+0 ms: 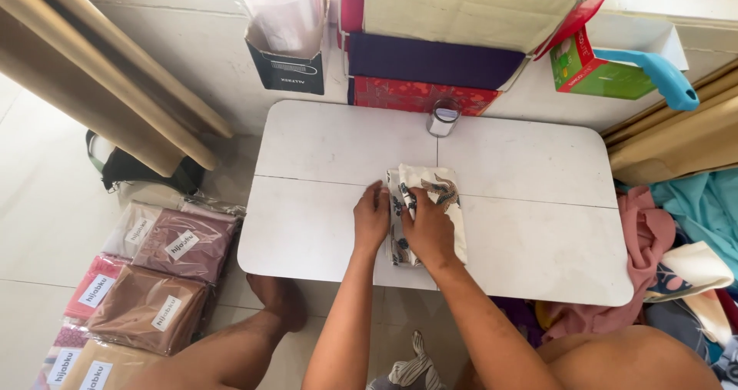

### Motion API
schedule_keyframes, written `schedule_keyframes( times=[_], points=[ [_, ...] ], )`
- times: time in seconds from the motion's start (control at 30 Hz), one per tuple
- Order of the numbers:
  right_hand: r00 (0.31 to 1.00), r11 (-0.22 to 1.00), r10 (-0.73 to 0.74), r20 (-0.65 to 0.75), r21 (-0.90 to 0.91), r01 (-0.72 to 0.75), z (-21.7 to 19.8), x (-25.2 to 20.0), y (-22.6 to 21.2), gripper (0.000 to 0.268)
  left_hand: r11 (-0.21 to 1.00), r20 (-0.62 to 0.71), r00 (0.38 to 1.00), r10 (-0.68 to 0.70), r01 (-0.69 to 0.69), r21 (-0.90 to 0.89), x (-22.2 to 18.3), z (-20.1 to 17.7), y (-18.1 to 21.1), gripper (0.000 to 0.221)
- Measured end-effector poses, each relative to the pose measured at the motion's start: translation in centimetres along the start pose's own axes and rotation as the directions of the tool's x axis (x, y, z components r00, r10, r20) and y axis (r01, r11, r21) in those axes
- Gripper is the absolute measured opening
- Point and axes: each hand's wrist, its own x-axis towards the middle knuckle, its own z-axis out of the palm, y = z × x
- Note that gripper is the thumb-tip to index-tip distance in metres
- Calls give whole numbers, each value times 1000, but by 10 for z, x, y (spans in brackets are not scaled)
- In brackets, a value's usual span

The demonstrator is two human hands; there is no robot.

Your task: Folding a patterned hijab, cleaning it with a lint roller, and placing it into a plastic packaging bag.

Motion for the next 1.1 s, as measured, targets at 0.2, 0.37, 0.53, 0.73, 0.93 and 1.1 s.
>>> schedule_keyframes(
  times=[0.2,0.37,0.53,0.73,0.93,1.1],
  points=[
    [997,987,-74,28,-140,77,35,-2,5,44,996,41,995,-86,84,43,9,1,-21,47],
    [983,984,-126,133,-110,141,27,-4,13,53,993,75,991,-114,111,44,9,-8,-5,50],
    [971,975,-214,-105,41,219,-29,-7,20,37,965,35,999,-8,-2,261,-9,-16,66,69],
    [979,963,-202,22,-179,203,-10,-23,40,65,410,679,668,305,-736,539,-11,15,26,64],
    [980,940,-198,23,-280,197,8,-14,54,83,340,730,663,167,-734,588,9,-29,30,101],
    [966,920,-260,8,-301,250,4,8,59,87,333,655,715,245,-697,635,13,-22,11,104]
  ],
)
